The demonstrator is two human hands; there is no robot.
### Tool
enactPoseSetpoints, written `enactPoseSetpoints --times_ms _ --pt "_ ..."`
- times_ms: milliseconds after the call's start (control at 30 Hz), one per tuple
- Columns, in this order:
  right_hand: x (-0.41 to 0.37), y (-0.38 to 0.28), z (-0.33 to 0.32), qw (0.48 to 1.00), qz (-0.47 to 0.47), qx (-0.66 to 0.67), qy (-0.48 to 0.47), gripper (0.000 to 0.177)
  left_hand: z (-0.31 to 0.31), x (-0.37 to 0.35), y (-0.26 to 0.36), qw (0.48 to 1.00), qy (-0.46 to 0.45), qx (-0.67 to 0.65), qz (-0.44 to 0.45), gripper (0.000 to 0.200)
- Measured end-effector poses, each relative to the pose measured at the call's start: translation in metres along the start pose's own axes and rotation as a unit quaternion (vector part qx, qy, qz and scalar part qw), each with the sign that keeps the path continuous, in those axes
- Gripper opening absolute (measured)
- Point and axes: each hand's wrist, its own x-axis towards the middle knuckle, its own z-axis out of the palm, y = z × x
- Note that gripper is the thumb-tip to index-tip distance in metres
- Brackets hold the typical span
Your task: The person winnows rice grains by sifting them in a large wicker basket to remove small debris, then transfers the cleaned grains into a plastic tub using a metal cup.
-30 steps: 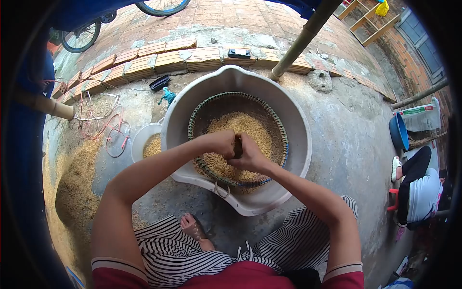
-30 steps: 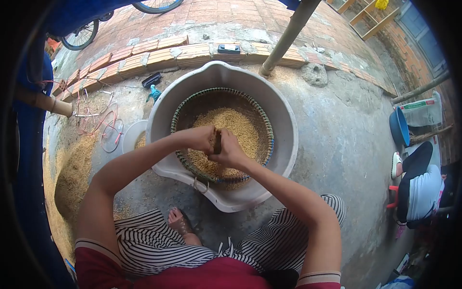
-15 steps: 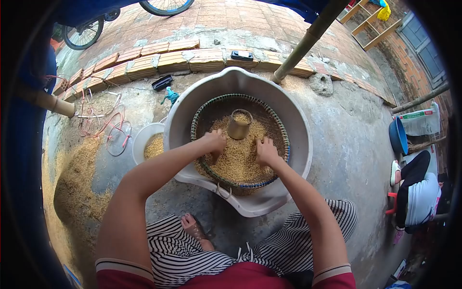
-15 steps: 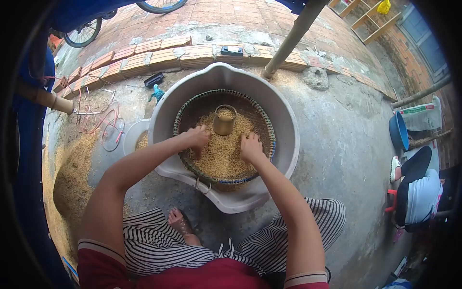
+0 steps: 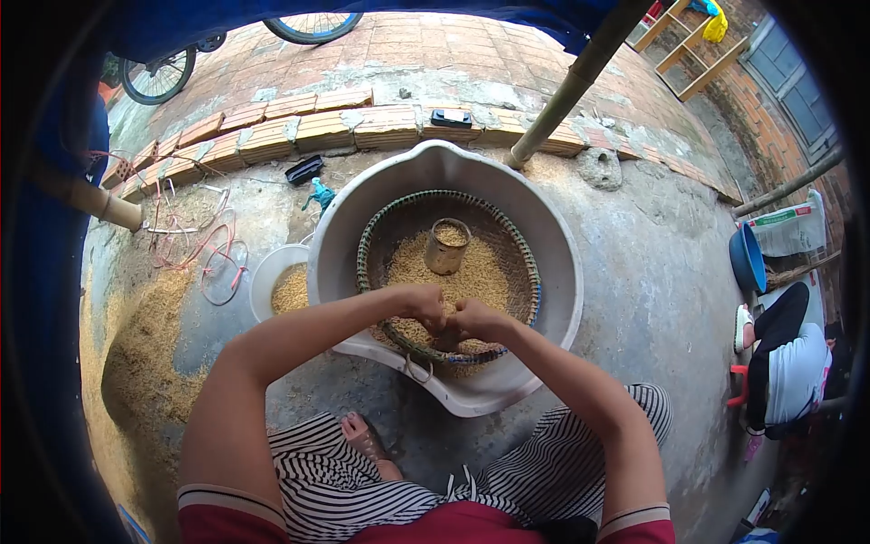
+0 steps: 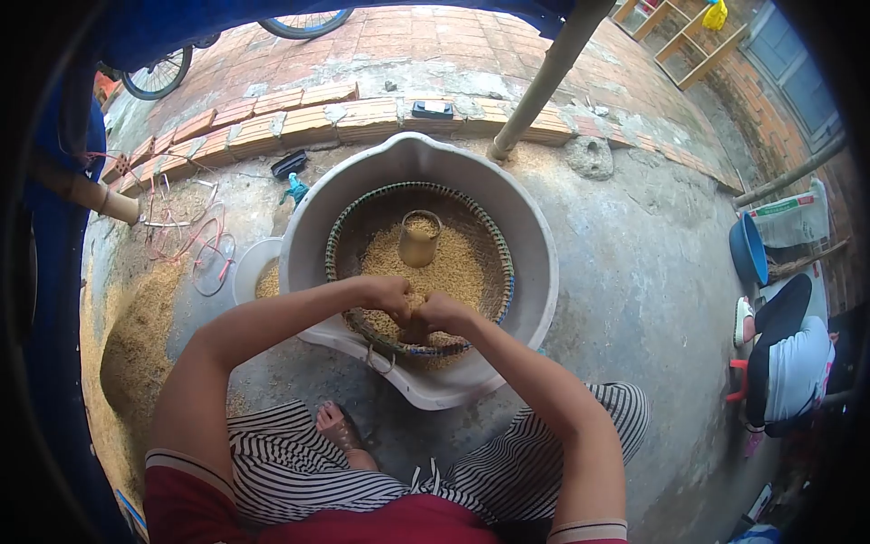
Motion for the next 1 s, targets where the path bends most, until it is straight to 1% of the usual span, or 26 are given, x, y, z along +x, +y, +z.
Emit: enactPoseSetpoints --times_ms 33,67,100,133,167,200,267,300,367,400,433,467,500,533,567,600,667,700,733,800,833,867,900,933,967,1000 --pt "-0.003 -0.002 -0.007 0.99 -0.005 0.142 -0.018 0.028 -0.01 -0.009 0.004 0.995 -0.011 -0.098 0.017 0.045" --pt "0.001 -0.008 -0.022 0.991 -0.11 0.054 -0.048 0.019 -0.022 -0.016 0.008 0.992 0.035 -0.116 0.037 0.045" --pt "-0.022 -0.046 -0.036 0.988 -0.032 0.147 -0.038 0.018 -0.039 -0.035 0.022 0.986 0.08 -0.133 0.056 0.045" --pt "-0.009 -0.046 -0.039 0.95 -0.076 0.302 -0.035 0.015 -0.053 -0.047 0.031 0.981 0.089 -0.156 0.079 0.046" --pt "-0.009 -0.059 -0.048 0.949 -0.091 0.3 -0.02 0.012 -0.067 -0.041 0.03 0.982 0.15 -0.083 0.072 0.048" --pt "0.012 -0.053 -0.058 0.949 -0.089 0.302 0.004 0.013 -0.076 -0.047 0.037 0.976 0.149 -0.14 0.077 0.051" --pt "0.022 -0.063 -0.072 0.97 -0.111 0.212 0.047 0.016 -0.087 -0.033 0.03 0.961 0.195 -0.165 0.109 0.052" --pt "0.02 -0.069 -0.074 0.97 -0.111 0.212 0.046 0.016 -0.089 -0.033 0.03 0.961 0.195 -0.166 0.109 0.052" --pt "0.011 -0.084 -0.079 0.952 -0.089 0.285 0.068 0.019 -0.094 -0.032 0.033 0.959 0.187 -0.182 0.108 0.051" --pt "0.015 -0.081 -0.082 0.952 -0.089 0.286 0.068 0.019 -0.096 -0.029 0.03 0.959 0.186 -0.182 0.108 0.051" --pt "0.018 -0.076 -0.086 0.968 -0.101 0.139 0.182 0.021 -0.098 -0.027 0.025 0.963 0.214 -0.143 0.077 0.048" --pt "0.02 -0.071 -0.089 0.95 -0.11 -0.012 0.291 0.024 -0.099 -0.026 0.02 0.964 0.241 -0.102 0.048 0.045" --pt "0.022 -0.066 -0.094 0.953 -0.075 -0.038 0.292 0.028 -0.098 -0.017 0.009 0.965 0.24 -0.099 0.049 0.045" --pt "0.03 -0.053 -0.094 0.952 -0.075 -0.038 0.294 0.028 -0.095 0.001 -0.008 0.959 0.28 0.023 0.029 0.045" --pt "0.042 -0.033 -0.089 0.947 -0.065 -0.087 0.304 0.034 -0.091 0.018 -0.024 0.937 0.318 0.145 0.009 0.046" --pt "0.052 -0.016 -0.082 0.939 -0.055 -0.134 0.311 0.04 -0.08 0.031 -0.038 0.933 0.309 0.181 -0.003 0.047" --pt "0.059 0.006 -0.058 0.935 -0.028 -0.199 0.291 0.049 -0.052 0.033 -0.044 0.913 0.307 0.269 -0.013 0.049" --pt "0.061 0.012 -0.045 0.938 -0.015 -0.22 0.266 0.06 -0.043 0.028 -0.036 0.902 0.285 0.325 -0.017 0.05" --pt "0.061 0.017 -0.026 0.918 -0.028 -0.257 0.3 0.059 -0.034 0.023 -0.028 0.888 0.26 0.379 -0.022 0.051" --pt "0.064 0.022 0.0 0.908 -0.044 -0.29 0.299 0.058 -0.018 0.029 -0.035 0.88 0.275 0.386 -0.009 0.055" --pt "0.055 0.017 0.009 0.909 -0.043 -0.288 0.298 0.058 -0.013 0.032 -0.038 0.882 0.229 0.411 0.016 0.055" --pt "0.045 0.015 0.016 0.917 -0.05 -0.285 0.275 0.057 -0.007 0.035 -0.042 0.881 0.181 0.435 0.043 0.056" --pt "0.033 0.009 0.018 0.924 -0.056 -0.281 0.252 0.057 -0.005 0.019 -0.032 0.847 0.145 0.502 0.101 0.052" --pt "0.026 0.004 0.013 0.924 -0.055 -0.281 0.252 0.057 -0.007 0.014 -0.028 0.847 0.144 0.501 0.102 0.052" --pt "0.02 0.0 0.001 0.947 -0.084 -0.269 0.151 0.051 -0.009 0.009 -0.025 0.904 0.095 0.4 0.114 0.052" --pt "0.015 -0.003 -0.012 0.96 -0.112 -0.254 0.049 0.046 -0.012 0.005 -0.023 0.947 0.043 0.292 0.123 0.052"
